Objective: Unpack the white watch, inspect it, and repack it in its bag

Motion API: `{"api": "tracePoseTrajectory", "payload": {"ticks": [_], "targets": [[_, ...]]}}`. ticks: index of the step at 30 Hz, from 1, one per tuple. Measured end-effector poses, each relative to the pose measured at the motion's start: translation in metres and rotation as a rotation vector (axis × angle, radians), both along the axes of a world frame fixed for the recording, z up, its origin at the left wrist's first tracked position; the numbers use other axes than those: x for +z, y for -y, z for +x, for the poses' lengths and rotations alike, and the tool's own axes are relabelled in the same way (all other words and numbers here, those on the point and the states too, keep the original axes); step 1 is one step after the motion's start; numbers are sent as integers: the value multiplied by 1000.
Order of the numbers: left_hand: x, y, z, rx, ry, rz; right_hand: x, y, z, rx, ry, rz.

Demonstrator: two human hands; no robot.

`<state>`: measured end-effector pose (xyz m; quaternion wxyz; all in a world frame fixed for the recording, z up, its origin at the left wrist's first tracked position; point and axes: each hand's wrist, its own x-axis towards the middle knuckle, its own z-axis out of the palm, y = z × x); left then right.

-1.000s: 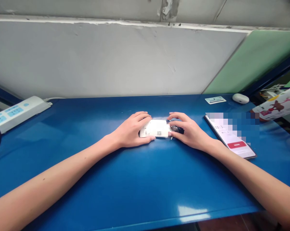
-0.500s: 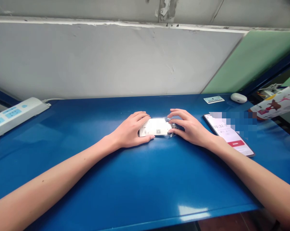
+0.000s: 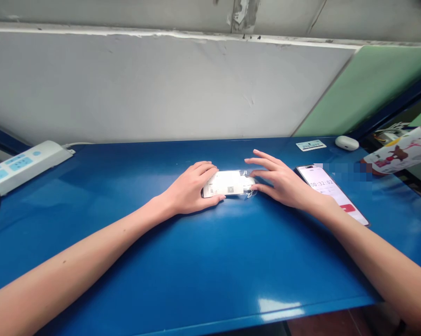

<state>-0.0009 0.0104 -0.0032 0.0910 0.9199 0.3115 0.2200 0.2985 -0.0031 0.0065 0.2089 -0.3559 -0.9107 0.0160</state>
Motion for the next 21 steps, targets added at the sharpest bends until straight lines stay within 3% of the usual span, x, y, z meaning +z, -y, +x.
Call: {"api": "tracePoseTrajectory", "payload": {"ticks": [10, 16, 21], "targets": [[1, -1, 0, -45, 0, -4, -3, 14, -13, -89, -102, -91], [1, -1, 0, -38, 5, -8, -11, 16, -21, -148, -112, -51], [1, 0, 0, -27, -8, -14, -7, 15, -20, -123, -64, 28]]}}
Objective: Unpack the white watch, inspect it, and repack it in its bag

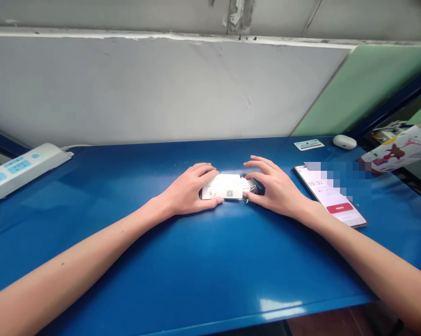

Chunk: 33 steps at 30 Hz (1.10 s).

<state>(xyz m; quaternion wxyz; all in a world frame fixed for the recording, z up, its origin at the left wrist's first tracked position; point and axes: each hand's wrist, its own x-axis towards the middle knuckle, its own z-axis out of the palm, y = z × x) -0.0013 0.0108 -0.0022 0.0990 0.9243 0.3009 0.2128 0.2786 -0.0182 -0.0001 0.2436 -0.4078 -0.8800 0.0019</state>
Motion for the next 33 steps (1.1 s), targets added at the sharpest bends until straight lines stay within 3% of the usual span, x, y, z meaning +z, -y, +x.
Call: {"api": "tracePoseTrajectory", "payload": {"ticks": [9, 14, 20, 27, 33], "targets": [[1, 0, 3, 47, 2, 9, 12, -6, 11, -69, 8, 40], [0, 0, 1, 37, 1, 4, 10, -8, 15, -66, 8, 10], [-1, 0, 0, 22, 23, -9, 4, -7, 12, 71, -48, -94], [1, 0, 1, 23, -3, -2, -3, -6, 7, 46, -98, -233], [1, 0, 1, 23, -3, 18, 0, -6, 6, 60, -38, -151]]}}
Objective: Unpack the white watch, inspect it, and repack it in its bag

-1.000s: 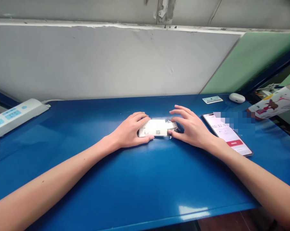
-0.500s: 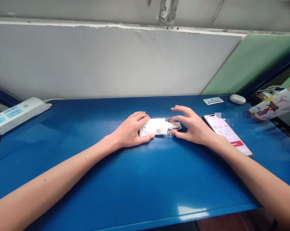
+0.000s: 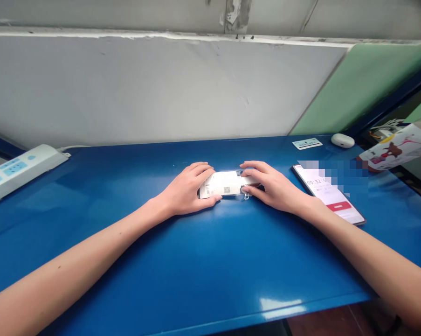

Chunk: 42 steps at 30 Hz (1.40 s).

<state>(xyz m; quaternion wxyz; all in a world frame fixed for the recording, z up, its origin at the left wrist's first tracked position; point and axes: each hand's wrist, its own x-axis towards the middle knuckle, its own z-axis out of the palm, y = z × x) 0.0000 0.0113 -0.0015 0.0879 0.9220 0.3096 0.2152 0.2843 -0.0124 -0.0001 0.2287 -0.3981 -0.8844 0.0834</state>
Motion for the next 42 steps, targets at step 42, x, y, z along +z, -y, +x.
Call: {"api": "tracePoseTrajectory", "payload": {"ticks": [42], "targets": [[15, 1, 2, 113, -86, -69, 7, -6, 8, -212, -316, 470]]}}
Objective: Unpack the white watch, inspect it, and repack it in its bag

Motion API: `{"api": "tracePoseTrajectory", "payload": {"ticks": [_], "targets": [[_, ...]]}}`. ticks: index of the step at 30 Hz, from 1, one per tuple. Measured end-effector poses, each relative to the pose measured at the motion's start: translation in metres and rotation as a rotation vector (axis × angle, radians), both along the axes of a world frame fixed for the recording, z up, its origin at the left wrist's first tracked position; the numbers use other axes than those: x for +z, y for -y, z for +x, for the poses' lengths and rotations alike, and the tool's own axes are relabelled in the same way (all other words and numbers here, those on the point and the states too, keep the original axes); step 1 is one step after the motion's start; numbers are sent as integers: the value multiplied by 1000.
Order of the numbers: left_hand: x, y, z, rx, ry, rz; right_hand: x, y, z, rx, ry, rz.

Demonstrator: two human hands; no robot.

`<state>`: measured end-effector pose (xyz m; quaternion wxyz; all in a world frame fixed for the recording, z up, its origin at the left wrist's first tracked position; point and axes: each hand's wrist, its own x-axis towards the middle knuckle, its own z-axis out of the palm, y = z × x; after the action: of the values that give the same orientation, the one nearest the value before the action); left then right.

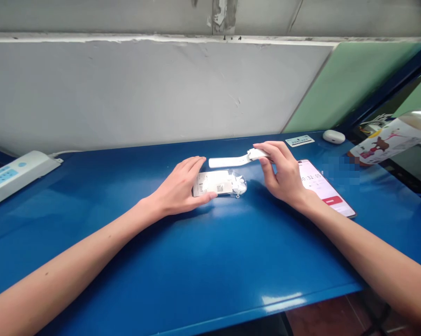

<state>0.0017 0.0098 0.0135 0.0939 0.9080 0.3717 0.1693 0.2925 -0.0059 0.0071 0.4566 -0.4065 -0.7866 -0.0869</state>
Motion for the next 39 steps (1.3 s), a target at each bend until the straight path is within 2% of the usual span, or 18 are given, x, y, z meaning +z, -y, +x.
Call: {"api": "tracePoseTrajectory", "payload": {"ticks": [4, 9, 14, 20, 25, 28, 32, 39], "targets": [[9, 9, 6, 75, 128, 54, 0, 5, -5, 78, 19, -34], [19, 27, 19, -29, 201, 227, 1, 15, -13, 156, 27, -108], [26, 36, 25, -32, 212, 307, 5, 23, -21, 212, -12, -131], [25, 37, 25, -69, 199, 302, 16, 28, -27, 218, -212, -156], [26, 37, 25, -100, 210, 274, 29, 30, -38, 199, -441, -277], [29, 39, 26, -117, 221, 167, 45, 26, -48, 240, -550, -359], [35, 44, 28, -134, 314, -76, 64, 16, -63, 350, -656, -474], [51, 52, 35, -108, 550, -682, 69, 11, -82, 488, -686, -625]]}}
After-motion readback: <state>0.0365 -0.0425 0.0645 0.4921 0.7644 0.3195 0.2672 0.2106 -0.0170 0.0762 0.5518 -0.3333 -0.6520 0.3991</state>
